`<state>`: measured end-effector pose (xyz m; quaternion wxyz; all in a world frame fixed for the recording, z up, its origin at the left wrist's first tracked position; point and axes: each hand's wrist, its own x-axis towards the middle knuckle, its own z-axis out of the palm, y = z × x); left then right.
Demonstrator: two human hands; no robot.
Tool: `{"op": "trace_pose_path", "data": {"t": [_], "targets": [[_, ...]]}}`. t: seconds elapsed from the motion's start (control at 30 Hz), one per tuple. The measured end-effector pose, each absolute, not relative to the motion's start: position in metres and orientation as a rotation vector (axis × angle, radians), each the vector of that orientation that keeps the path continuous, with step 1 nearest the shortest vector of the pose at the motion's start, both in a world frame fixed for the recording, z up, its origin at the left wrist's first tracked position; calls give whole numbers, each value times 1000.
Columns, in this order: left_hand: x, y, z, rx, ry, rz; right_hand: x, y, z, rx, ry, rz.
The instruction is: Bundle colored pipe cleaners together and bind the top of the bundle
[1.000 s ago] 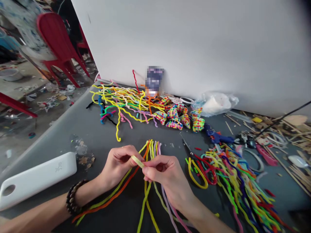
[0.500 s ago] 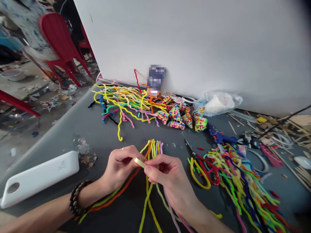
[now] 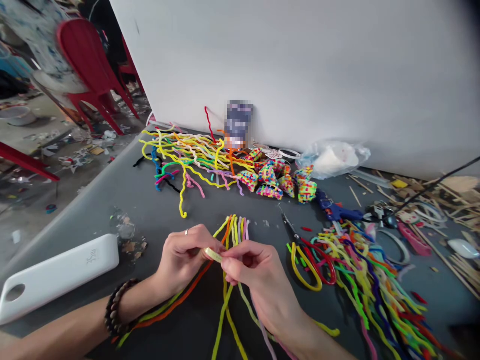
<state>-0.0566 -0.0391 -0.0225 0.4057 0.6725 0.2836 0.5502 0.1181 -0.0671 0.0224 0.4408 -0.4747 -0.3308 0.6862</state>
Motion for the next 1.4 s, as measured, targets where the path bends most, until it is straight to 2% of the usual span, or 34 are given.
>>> {"op": "trace_pose_path", "data": {"t": [0.17,0.37,0.6,1.0,1.17,1.4], "targets": [[-51,-41,-21,1893,695,1386,123,-64,26,-1229,-932,1605],[-57,-38,-17,2029,856,1527,139,-66,31,-1279,-1156,1270],[-59,-38,-21,2335,858,1603,137,-73,21,-1386,-1029,1495],[-66,-42,-14,2798,701,1593,134,-75,18,-1208,-877,1703],[-65,-47,-13,2815,692,1573,136,-77,17,-1116,-1005,1778],[-61,-47,-16,2771,722,1539,143,-80,21,-1220,-1325,1672]]}}
